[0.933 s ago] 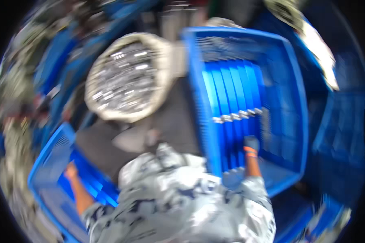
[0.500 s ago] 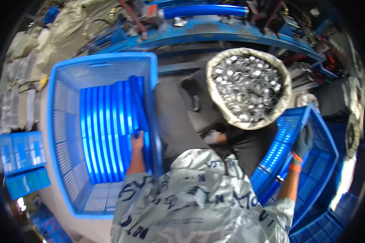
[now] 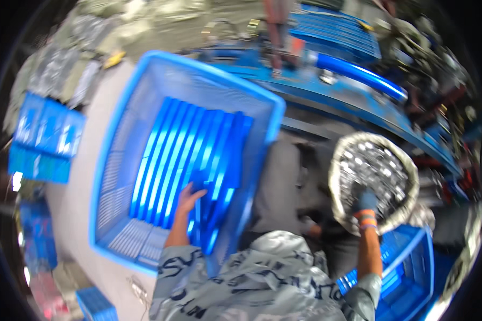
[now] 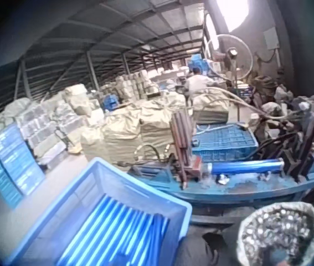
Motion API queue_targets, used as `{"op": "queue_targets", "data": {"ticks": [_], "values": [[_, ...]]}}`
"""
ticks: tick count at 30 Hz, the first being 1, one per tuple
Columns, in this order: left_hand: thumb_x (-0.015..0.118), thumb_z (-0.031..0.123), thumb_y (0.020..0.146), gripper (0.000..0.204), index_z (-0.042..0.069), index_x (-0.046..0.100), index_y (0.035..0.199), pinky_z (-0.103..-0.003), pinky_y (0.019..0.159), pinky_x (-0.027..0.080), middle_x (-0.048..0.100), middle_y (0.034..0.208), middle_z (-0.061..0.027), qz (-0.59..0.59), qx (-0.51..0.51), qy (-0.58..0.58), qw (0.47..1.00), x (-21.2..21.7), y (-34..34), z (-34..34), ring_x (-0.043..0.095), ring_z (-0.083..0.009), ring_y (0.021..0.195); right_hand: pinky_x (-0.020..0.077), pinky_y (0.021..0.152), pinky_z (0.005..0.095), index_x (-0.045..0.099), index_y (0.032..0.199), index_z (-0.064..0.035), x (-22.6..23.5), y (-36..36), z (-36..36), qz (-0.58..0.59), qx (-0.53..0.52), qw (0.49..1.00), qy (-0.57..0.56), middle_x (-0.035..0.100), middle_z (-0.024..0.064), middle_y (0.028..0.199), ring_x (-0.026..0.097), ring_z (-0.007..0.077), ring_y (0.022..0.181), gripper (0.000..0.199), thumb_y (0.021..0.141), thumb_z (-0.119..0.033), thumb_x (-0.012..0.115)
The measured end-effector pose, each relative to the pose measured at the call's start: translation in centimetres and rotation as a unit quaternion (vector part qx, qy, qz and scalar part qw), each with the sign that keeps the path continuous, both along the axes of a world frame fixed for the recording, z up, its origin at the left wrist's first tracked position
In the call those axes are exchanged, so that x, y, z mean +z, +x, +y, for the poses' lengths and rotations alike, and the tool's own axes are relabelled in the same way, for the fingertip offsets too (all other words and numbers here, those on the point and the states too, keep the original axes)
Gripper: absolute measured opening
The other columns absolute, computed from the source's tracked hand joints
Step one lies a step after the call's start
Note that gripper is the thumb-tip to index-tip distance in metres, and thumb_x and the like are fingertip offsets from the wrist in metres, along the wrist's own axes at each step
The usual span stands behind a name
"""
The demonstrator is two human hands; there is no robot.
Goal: Manually attaching metal end caps to blue industrial tubes in a factory setting.
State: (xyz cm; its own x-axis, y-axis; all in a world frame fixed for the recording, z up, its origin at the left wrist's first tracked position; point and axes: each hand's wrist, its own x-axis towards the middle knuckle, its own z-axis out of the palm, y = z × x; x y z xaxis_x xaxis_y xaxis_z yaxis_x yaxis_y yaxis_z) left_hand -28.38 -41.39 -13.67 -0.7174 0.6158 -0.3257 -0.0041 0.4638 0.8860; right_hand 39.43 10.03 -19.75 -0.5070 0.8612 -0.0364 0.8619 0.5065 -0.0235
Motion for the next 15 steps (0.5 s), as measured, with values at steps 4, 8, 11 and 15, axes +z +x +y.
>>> {"op": "queue_targets", "data": {"ticks": [4,8,11,15], "values": [[0.094,0.058,0.093,0.112,-0.008,0.049,0.171,-0.048,0.133,0.044,0.057,0.172,-0.0318,0.131,-0.039,-0.059,0.989,10.4,4.5,11.7,0.055,-0.0406,0.161,0.0625,0.077,0.0586,0.078,0.128,-0.016,-3.6,3.2,1.7,-0.071,-0.081,0.988,0.113,0.078,0.016,0.097,0.079,0.042,0.091,0.038,0.094,-0.032,0.082],[0.097,0.055,0.089,0.102,-0.004,0.057,0.163,-0.051,0.127,0.05,0.064,0.164,-0.0309,0.256,-0.207,-0.075,0.941,22.9,12.5,22.1,0.061,-0.0457,0.154,0.0632,0.092,0.0584,0.088,0.123,-0.0061,2.0,4.0,-2.9,0.059,-0.019,0.998,-0.034,0.083,0.027,0.118,0.081,0.0449,0.103,0.033,0.098,-0.023,0.075],[0.1,0.035,0.081,0.086,0.002,0.066,0.153,-0.05,0.115,0.058,0.074,0.146,-0.0262,0.301,-0.309,-0.031,0.902,29.9,17.5,25.2,0.073,-0.0426,0.137,0.0603,0.094,0.0557,0.085,0.116,-0.0021,10.0,-2.2,-6.0,0.419,-0.222,0.862,-0.18,0.08,0.0229,0.101,0.078,0.0319,0.099,0.038,0.103,-0.038,0.081],[0.093,0.024,0.079,0.068,0.007,0.072,0.142,-0.05,0.102,0.063,0.082,0.122,-0.0203,0.355,-0.438,0.063,0.823,32.5,25.3,29.5,0.08,-0.0447,0.115,0.0584,0.115,0.0567,0.085,0.124,-0.0098,21.2,-6.7,-12.8,0.822,-0.125,0.345,-0.435,0.077,0.0076,0.142,0.075,0.0328,0.127,0.036,0.102,-0.037,0.09]]}}
